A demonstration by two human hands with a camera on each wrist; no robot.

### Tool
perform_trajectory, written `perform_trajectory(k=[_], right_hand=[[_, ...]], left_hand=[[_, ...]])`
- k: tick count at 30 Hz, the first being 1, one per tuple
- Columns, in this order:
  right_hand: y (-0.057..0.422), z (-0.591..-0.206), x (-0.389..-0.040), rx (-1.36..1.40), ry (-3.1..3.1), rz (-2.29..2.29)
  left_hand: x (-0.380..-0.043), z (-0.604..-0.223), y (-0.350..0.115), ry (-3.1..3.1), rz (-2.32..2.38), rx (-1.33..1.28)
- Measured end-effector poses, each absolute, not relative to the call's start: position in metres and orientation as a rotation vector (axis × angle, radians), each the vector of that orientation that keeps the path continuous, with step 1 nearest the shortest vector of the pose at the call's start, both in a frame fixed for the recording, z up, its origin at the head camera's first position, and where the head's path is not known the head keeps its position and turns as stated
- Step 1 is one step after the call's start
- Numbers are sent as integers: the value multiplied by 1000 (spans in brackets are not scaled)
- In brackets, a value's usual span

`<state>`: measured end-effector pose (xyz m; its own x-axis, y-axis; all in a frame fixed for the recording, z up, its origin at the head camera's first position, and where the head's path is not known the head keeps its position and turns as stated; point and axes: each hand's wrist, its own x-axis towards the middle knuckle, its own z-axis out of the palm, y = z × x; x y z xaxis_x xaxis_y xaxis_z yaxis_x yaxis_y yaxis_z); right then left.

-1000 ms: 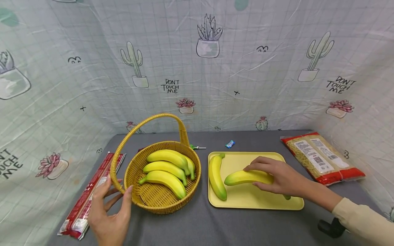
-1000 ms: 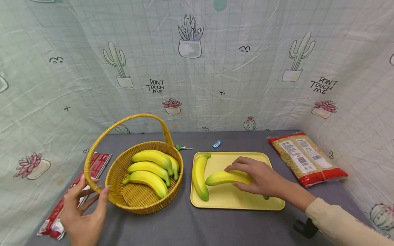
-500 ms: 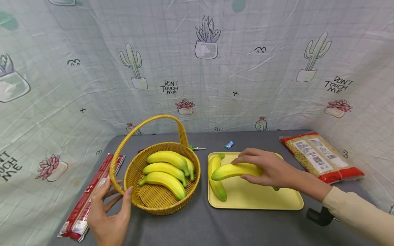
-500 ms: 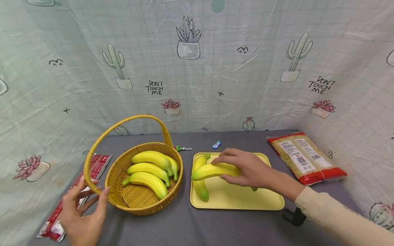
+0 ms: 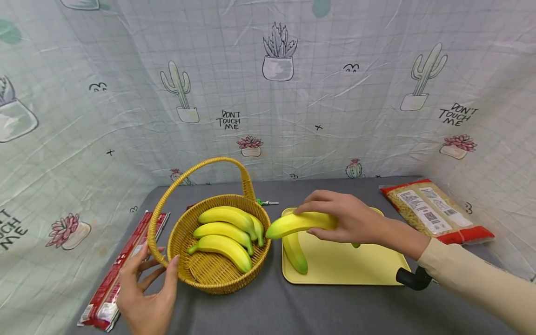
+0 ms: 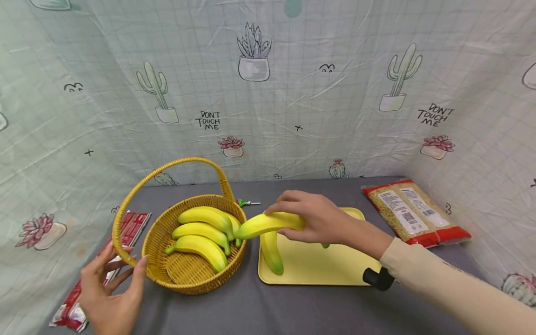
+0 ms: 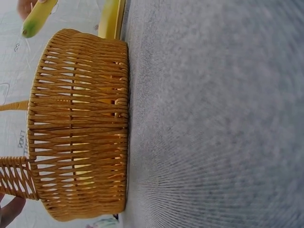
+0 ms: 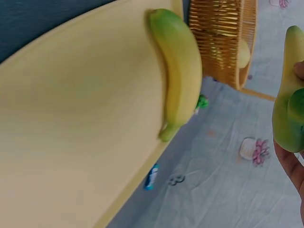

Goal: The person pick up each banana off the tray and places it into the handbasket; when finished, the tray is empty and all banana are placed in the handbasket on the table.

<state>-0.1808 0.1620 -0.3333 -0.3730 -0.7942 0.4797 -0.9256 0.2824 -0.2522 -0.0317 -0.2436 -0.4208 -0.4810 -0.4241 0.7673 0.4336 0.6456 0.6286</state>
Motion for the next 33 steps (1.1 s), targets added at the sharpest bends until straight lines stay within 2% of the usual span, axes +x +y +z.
perform_trajectory(k=[25,33], right_hand=[[72,-281,-198,1841,-2137,543],[45,-280,-203,1881,-2188,469]], left_hand=[[-25,-411,-241,-1906,-991,102],[-26,-411,-241,-1881,-986,92]])
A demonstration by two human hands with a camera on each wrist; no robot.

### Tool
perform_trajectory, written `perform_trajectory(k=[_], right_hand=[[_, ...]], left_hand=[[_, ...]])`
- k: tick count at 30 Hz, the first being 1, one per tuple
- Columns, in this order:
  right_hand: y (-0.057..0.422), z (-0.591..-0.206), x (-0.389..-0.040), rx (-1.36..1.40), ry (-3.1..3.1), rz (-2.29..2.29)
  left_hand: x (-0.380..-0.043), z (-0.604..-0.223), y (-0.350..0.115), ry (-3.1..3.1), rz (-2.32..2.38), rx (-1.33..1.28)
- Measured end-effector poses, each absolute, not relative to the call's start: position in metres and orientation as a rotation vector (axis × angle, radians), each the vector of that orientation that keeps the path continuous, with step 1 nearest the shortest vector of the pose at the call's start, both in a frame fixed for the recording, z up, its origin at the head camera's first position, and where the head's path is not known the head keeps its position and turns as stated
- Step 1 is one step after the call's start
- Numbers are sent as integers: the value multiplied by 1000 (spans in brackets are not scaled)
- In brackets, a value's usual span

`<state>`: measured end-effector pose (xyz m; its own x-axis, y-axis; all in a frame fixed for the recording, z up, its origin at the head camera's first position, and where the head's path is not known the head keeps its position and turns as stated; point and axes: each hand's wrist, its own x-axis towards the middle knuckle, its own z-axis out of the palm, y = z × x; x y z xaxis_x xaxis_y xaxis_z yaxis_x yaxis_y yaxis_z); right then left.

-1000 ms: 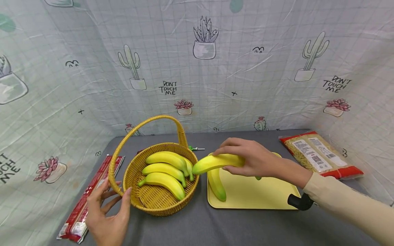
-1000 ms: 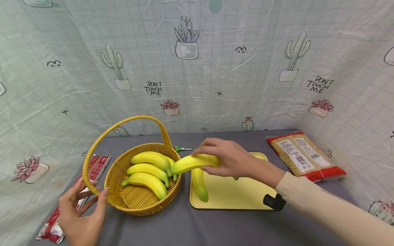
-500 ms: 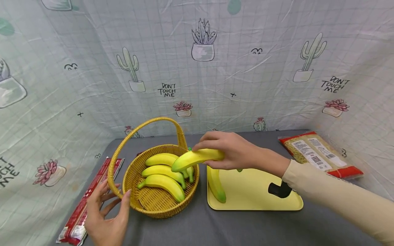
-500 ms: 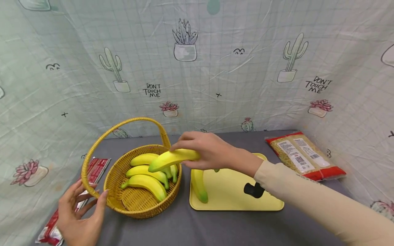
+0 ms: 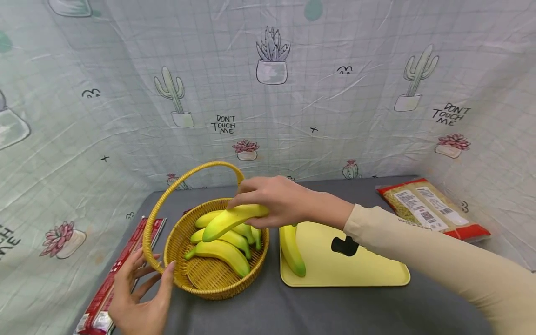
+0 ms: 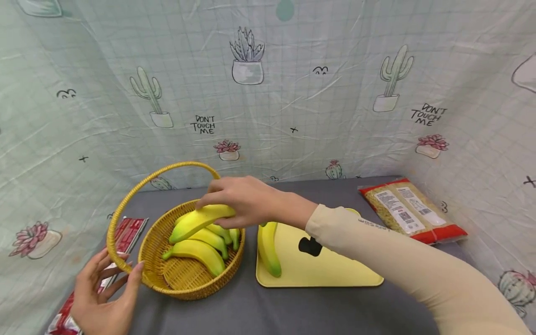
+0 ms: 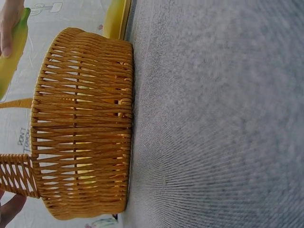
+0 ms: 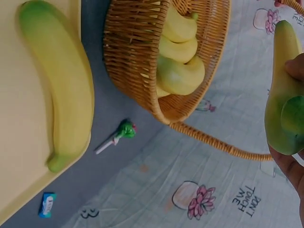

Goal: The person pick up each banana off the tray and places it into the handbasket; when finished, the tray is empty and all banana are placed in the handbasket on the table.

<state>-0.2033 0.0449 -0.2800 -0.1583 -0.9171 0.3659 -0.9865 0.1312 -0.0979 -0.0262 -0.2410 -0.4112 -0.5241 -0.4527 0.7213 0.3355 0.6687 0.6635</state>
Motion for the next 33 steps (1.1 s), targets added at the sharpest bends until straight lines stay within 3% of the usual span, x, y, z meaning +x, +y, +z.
perform_trajectory(k=[15,33], right_hand=[[-3,-295,-212,1919,-2315,310],[-59,-319,-212,1706,-2540,215]], left_hand=[[-29,-414,-243,-1836,-1034,88],[-29,-411,-245,-1914,-1006,116]])
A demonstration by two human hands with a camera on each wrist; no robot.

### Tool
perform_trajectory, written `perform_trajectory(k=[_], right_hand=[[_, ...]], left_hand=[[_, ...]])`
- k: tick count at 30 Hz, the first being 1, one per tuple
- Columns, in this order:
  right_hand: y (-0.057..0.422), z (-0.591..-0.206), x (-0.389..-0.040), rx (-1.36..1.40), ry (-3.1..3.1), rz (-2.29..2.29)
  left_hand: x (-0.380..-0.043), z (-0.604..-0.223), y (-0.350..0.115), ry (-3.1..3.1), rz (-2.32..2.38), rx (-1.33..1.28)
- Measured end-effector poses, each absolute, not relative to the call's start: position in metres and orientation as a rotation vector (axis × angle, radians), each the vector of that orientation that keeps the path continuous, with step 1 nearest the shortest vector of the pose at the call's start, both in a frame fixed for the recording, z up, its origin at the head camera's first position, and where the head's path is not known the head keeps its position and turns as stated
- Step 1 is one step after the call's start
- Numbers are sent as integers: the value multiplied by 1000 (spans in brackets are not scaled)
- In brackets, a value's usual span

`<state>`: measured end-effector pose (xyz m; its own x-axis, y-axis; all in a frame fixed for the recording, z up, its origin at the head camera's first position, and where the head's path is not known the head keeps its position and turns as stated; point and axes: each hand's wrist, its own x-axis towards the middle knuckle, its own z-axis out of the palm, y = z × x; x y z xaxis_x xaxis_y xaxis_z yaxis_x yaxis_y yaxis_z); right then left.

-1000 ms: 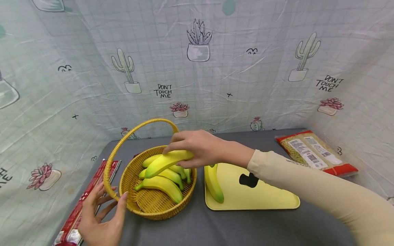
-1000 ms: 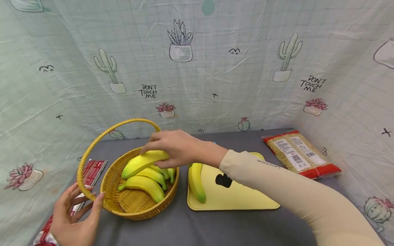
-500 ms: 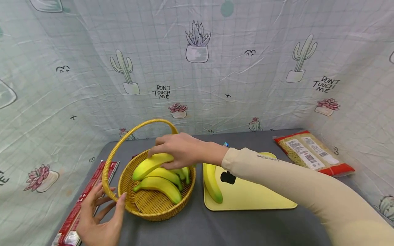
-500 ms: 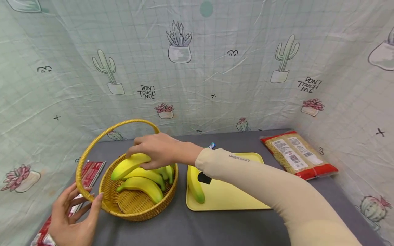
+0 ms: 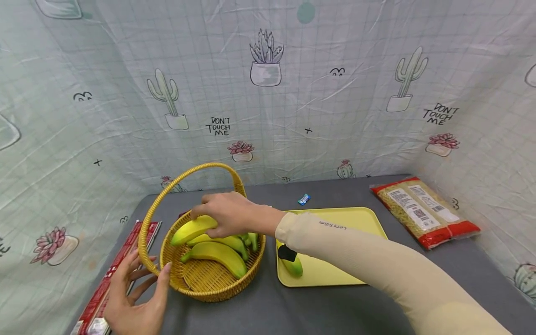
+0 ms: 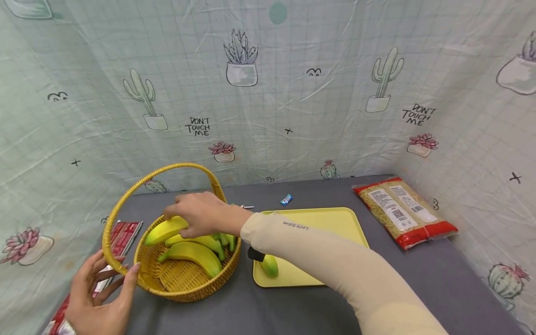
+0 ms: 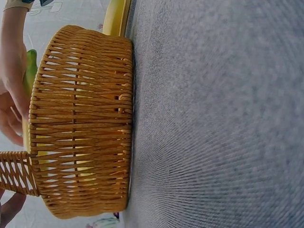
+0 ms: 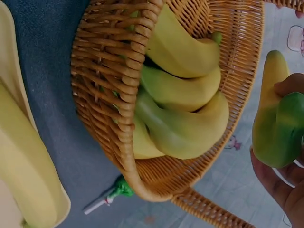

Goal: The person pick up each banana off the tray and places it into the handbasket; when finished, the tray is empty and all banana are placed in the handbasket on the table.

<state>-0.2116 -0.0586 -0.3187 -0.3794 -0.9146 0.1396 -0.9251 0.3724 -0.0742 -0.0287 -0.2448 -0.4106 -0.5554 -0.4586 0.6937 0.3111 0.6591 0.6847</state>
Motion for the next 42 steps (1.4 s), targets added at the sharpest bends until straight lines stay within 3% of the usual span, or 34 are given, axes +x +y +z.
perform_trajectory(k=[42], right_hand=[[-78,-370,-201,1423,-2727,-30]], left_hand=[[-24,-409,-243,-1954,-1016,128]])
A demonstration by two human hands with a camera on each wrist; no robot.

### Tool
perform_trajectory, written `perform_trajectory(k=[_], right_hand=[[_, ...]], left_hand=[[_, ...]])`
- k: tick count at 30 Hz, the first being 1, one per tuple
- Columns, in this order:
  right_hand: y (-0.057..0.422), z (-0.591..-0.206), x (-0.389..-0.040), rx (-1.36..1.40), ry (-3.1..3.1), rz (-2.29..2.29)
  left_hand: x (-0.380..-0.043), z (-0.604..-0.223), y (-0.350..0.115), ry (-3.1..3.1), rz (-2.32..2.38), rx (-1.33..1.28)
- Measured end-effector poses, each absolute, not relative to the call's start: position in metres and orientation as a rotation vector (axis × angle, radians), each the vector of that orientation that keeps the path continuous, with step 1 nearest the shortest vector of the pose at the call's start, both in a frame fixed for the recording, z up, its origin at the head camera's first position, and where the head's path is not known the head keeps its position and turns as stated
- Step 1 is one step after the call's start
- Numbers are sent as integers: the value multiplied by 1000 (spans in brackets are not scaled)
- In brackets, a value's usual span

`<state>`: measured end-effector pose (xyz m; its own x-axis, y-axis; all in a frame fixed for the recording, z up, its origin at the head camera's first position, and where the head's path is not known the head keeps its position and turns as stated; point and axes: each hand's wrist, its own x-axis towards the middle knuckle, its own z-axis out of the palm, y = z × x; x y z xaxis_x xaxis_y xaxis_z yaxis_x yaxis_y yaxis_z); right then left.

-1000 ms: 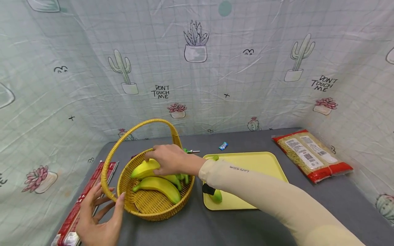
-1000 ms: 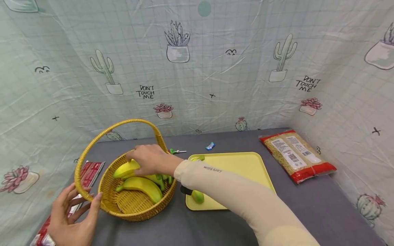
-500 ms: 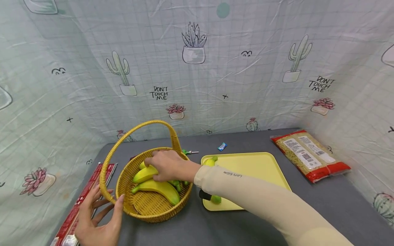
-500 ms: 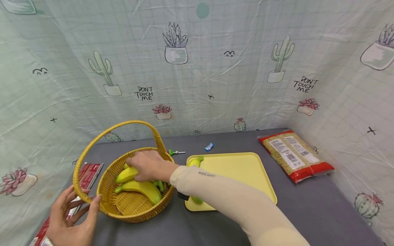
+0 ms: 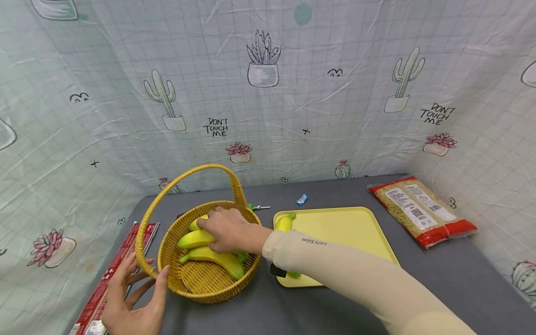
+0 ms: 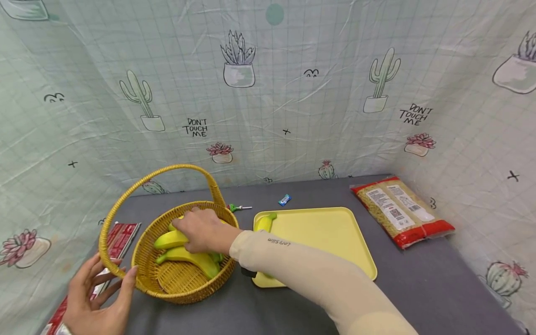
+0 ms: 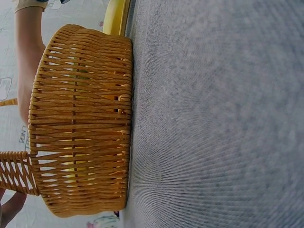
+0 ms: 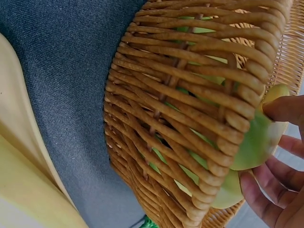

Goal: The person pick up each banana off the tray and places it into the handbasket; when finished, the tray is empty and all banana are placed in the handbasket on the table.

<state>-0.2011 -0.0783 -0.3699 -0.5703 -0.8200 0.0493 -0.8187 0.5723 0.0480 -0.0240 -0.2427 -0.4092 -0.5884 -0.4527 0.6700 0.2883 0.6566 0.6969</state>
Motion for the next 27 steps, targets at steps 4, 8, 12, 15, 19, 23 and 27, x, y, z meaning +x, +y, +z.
perform_trajectory(k=[4,8,12,15,19,23,27], right_hand=[[-79,-371,-199,1405,-2729,-54],[-79,-370,-197,1387,-2737,-71],[-78,-369,-195,1377,-2733,-83],[-75,-369,-194,1386,-2714,-77],[-69,-370,-192,1414,-2677,-69],[-63,-368,-190,1444,-2646,-53],[-54,-363,-188,1475,-2612,-44]], left_hand=[[-24,-410,-242,-1953,-1017,133],[-24,-410,-241,-1956,-1018,161],[-24,-409,-241,-1960,-1020,176],[-23,-409,-240,-1964,-1020,174],[-22,-408,-239,-1964,-1013,175],[-22,-407,-238,-1963,-1006,180],[-23,-406,-238,-1970,-1010,172]])
